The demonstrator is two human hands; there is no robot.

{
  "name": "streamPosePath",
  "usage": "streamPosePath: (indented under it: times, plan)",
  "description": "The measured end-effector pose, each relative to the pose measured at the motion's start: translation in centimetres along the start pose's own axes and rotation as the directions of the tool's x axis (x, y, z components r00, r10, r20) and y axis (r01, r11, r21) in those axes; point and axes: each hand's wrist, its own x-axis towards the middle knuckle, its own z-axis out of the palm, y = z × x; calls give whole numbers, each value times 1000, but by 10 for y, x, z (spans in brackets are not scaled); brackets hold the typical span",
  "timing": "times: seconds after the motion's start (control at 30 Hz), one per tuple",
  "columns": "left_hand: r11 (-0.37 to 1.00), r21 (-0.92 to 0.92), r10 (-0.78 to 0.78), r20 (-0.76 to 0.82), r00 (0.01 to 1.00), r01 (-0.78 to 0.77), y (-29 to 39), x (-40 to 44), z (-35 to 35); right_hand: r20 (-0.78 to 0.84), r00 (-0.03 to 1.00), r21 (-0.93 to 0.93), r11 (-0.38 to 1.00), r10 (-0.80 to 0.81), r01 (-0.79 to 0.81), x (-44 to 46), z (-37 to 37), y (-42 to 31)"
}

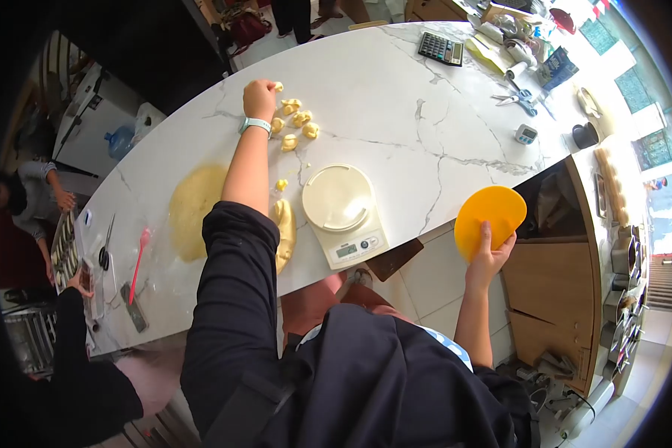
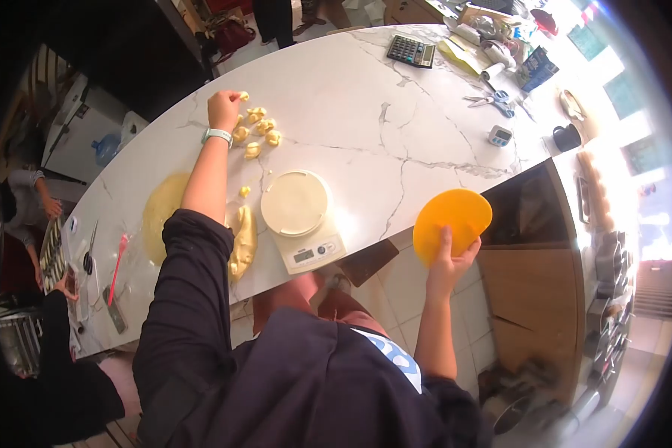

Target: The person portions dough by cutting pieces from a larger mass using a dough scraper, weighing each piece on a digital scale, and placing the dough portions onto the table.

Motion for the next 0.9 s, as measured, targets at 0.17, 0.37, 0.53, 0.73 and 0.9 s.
streamPosePath:
  times: [0.17,0.37,0.53,0.73,0.9]
  plan:
    - [991,-32,-108,412,905,133,10,1,4,-10,1000,-33,999,7,-7,1,-2,-8]
    - [906,-423,-25,5,1000,25,21,-60,-96,81,994,113,992,-72,63,14,36,-19]
    - [874,-470,-202,-112,973,127,68,-235,-176,409,899,231,971,-159,67,-17,96,-48]
    - [988,-88,-141,-199,970,126,76,-365,-174,998,61,-36,912,12,409,-119,173,-54]
    - [903,-320,-350,-164,922,286,63,-392,-159,932,-327,159,636,156,755,-158,235,-60]
